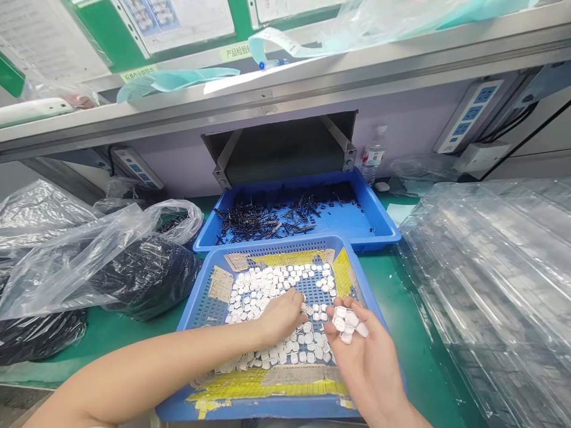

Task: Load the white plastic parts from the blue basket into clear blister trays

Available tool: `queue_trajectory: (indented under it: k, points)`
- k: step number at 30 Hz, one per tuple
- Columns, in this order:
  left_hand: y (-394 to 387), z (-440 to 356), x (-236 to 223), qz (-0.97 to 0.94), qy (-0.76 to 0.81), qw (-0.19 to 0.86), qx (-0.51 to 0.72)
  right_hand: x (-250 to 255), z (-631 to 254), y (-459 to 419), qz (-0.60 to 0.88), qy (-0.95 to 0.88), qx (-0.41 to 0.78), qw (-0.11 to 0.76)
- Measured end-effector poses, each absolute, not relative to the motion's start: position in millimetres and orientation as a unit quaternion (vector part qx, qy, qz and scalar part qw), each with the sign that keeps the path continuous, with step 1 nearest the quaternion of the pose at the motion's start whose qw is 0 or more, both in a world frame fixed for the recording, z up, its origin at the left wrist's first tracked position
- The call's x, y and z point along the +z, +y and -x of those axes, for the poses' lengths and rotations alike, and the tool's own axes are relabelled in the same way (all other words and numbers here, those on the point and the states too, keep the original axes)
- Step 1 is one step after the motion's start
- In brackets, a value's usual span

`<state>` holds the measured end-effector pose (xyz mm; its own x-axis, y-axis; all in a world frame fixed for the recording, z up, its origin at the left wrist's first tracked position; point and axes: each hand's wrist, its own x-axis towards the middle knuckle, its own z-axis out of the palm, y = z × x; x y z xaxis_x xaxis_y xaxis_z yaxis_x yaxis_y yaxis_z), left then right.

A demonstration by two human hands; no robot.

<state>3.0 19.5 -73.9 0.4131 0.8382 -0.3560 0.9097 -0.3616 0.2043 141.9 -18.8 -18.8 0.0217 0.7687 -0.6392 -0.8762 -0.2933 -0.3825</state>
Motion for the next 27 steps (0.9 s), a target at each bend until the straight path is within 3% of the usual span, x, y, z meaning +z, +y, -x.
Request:
queue_trajectory:
  k: [8, 15, 21, 24, 27]
  points:
    - [30.5, 4.6, -60.9, -0.816, 0.540, 0.196, -0.059, -19.8, -141.3, -18.6, 0.394, 0.056, 0.696, 0.598]
    - [24.2, -3.8, 1.0, -0.844, 0.492, 0.208, 0.038, -22.4, -137.9, -18.5, 0.354, 0.042, 0.756, 0.549]
    - [20.6, -23.4, 41.6, -0.862, 0.402, 0.299, 0.073, -19.6, -138.6, -16.1, 0.285, 0.084, 0.789, 0.538]
    - [33.4, -9.1, 31.7, -0.845, 0.435, 0.286, 0.122, -12.3, -144.3, -20.5, 0.282, 0.104, 0.808, 0.506]
    - [42.5, 10.1, -15.0, -0.856, 0.450, 0.243, 0.078, 1.3, -162.5, -32.9, 0.266, 0.061, 0.827, 0.492]
